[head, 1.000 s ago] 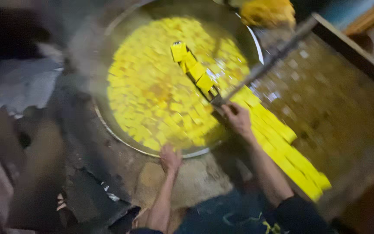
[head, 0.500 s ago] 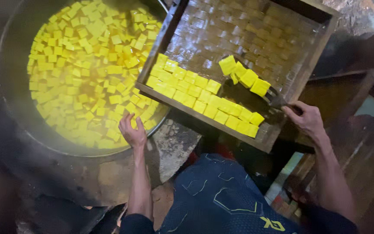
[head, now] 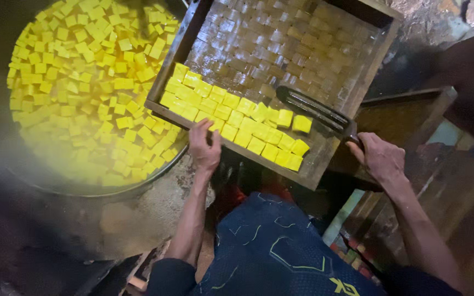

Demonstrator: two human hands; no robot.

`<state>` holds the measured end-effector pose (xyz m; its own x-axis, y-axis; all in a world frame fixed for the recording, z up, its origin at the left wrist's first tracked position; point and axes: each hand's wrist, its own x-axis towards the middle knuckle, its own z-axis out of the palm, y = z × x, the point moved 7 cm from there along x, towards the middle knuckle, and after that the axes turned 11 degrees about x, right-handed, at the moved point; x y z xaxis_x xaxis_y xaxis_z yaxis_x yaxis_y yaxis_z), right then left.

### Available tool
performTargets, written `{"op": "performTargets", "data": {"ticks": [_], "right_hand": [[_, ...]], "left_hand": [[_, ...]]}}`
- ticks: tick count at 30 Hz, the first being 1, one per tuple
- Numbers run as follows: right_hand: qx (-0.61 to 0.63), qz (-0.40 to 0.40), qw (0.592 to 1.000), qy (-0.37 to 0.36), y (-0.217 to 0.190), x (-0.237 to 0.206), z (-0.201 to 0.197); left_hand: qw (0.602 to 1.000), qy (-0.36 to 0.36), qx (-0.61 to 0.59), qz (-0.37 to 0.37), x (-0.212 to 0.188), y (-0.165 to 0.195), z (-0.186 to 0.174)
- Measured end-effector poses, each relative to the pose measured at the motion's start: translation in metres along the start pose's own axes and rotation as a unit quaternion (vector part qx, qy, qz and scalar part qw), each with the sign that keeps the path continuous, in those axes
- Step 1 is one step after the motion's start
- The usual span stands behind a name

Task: The person uses a slotted spatula to scoop yellow cubes from a large steaming pot and places them into a wooden tray. The person repeats this action continuously, arranging the cubes in rows within the tray.

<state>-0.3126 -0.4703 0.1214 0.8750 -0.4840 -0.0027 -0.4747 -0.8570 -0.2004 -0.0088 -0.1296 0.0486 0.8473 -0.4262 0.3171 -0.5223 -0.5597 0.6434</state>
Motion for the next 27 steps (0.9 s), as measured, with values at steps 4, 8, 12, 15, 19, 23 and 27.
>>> {"op": "performTargets", "data": {"ticks": [4, 8, 12, 15, 19, 23, 27], "right_hand": [[-0.093, 0.016, 0.995, -0.017, -0.003, -0.024, -0.041], [-0.139, 0.029, 0.989, -0.032, -0.011, -0.046, -0.075], [-0.176, 0.053, 0.974, -0.134, -0.018, -0.063, -0.084], [-0.138, 0.002, 0.984, -0.111, -0.028, -0.074, -0.094], [-0.179, -0.020, 0.983, -0.028, -0.020, -0.063, -0.076], [-0.137, -0.109, 0.985, 0.001, -0.004, -0.048, -0.042], [-0.103, -0.138, 0.984, 0.037, 0.012, -0.049, -0.032]], "left_hand": [[0.997, -0.038, -0.038, 0.056, 0.007, 0.035, 0.046], [0.967, -0.148, -0.038, 0.205, 0.034, 0.076, 0.120], [0.902, -0.242, 0.072, 0.350, 0.042, 0.095, 0.159], [0.860, -0.317, 0.191, 0.351, 0.046, 0.087, 0.172], [0.938, -0.194, 0.092, 0.271, 0.070, 0.088, 0.143], [0.969, -0.152, 0.036, 0.193, 0.073, 0.078, 0.128], [0.974, -0.128, 0.002, 0.189, 0.059, 0.070, 0.117]]}}
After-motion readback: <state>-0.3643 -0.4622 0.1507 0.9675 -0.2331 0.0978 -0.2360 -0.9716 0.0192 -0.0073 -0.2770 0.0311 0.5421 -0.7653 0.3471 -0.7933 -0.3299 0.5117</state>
